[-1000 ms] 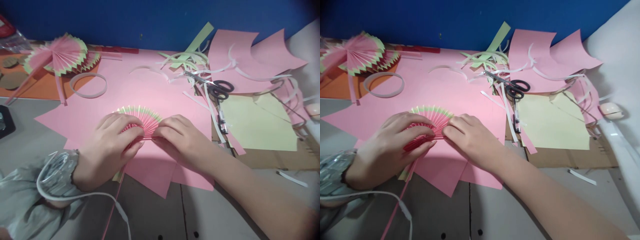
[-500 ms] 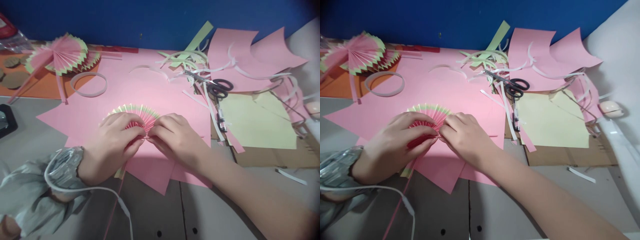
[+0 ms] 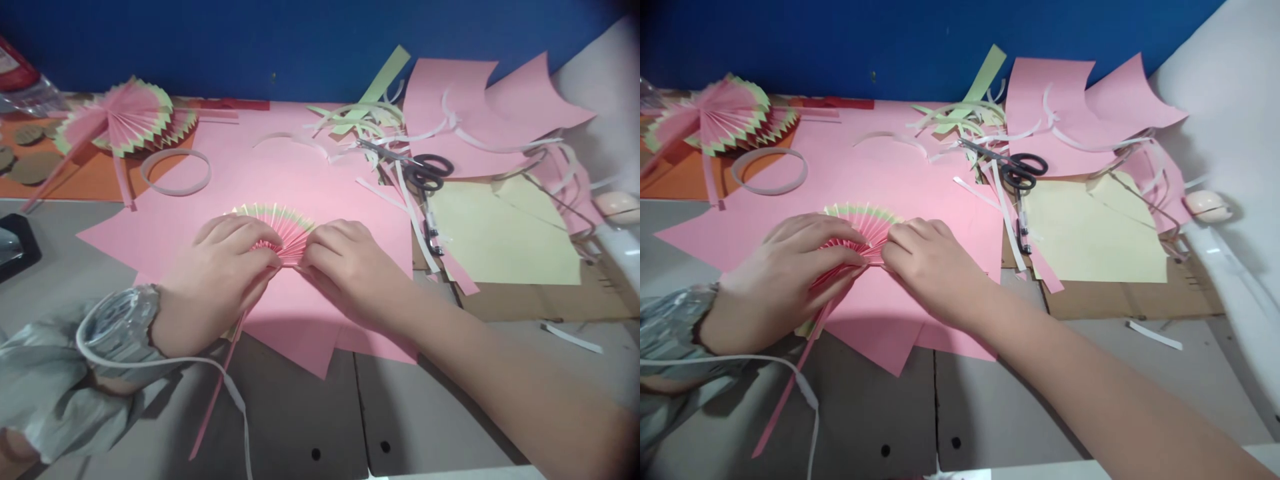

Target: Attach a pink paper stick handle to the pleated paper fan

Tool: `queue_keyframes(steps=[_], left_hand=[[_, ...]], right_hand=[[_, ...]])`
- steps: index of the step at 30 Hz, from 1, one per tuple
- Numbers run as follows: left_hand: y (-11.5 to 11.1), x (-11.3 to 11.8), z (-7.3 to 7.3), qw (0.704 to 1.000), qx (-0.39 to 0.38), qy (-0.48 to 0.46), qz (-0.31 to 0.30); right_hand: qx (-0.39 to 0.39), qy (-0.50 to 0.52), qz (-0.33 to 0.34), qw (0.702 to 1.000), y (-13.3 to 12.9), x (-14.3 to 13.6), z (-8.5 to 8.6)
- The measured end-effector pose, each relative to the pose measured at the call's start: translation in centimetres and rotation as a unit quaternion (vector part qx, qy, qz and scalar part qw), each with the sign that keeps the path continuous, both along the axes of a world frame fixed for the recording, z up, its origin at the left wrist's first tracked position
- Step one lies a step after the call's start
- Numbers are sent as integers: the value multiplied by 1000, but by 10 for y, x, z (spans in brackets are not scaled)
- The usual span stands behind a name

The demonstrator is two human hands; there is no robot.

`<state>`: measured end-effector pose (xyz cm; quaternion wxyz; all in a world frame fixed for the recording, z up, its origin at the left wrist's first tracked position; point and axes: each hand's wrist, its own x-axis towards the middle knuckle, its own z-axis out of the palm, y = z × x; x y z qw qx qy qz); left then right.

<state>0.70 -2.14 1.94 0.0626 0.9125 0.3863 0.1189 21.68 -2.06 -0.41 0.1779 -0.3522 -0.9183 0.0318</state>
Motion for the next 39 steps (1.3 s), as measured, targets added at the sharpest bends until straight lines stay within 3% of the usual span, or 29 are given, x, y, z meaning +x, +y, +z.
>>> queue_keyframes(steps=[5,18,26,39], left_hand=[[5,-6,-1,1000,7,-8,5],[9,-11,-5,1000,16,-18,-5],[12,-14,-6,1000,0,-13,12],[14,-16,-5,998,-29,-60,13]], right_hand=[[40,-24,-9,999,2,4,0],[45,-38,-11,998,4,12,2],[19,-25,-30,999,3,13,3],[-102,7,-30,994,4,22,10]])
